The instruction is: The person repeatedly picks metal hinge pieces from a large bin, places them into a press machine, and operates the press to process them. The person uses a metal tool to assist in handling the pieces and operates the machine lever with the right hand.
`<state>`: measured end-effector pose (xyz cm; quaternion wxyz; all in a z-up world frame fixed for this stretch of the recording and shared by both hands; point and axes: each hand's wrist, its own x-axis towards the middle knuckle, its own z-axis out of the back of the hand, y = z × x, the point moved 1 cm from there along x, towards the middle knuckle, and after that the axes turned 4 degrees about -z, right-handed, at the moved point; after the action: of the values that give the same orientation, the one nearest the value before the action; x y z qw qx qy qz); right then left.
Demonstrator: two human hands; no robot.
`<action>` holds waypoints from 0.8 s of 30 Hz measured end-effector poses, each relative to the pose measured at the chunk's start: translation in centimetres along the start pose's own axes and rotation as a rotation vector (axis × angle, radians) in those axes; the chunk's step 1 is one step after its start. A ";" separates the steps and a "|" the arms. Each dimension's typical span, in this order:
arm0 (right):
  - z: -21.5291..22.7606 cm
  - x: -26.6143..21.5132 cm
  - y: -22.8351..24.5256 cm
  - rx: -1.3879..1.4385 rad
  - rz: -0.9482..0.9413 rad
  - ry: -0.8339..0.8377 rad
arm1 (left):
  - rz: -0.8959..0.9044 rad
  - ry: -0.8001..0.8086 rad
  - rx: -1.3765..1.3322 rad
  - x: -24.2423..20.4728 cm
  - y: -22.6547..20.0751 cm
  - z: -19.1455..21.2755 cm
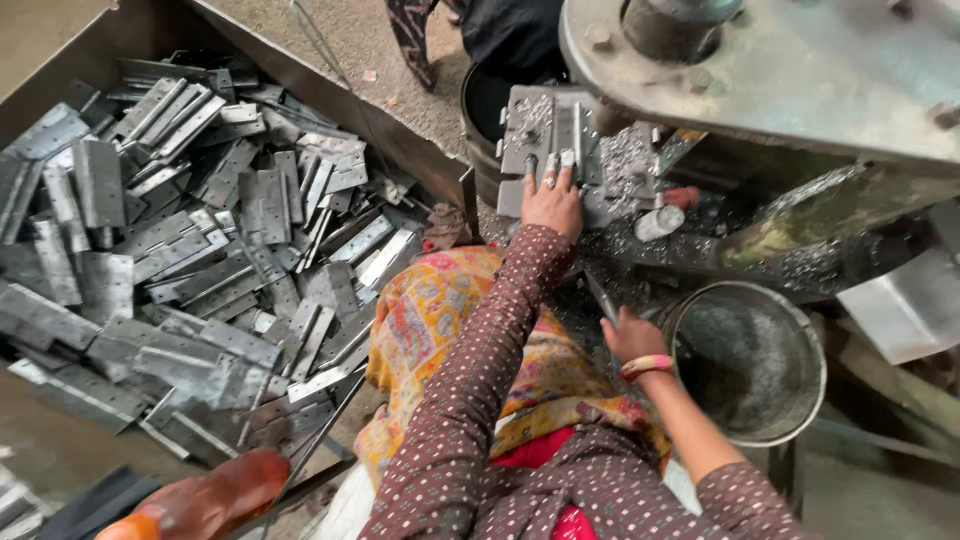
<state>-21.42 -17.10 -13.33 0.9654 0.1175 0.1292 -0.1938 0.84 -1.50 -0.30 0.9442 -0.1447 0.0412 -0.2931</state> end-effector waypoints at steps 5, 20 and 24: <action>3.8 1.5 0.5 -0.027 -0.018 0.194 | -0.035 0.082 0.046 0.1 0.6 0.6; 0.0 -0.7 0.5 0.082 0.023 0.015 | -0.023 0.069 0.044 2.4 2.3 0.2; 6.4 0.1 1.4 0.038 -0.019 -0.001 | -0.071 0.076 0.110 2.4 2.4 1.5</action>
<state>-19.48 -17.66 -7.15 0.9611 0.1347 0.1263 -0.2054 4.33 -0.61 0.47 0.9375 -0.0828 0.0558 -0.3334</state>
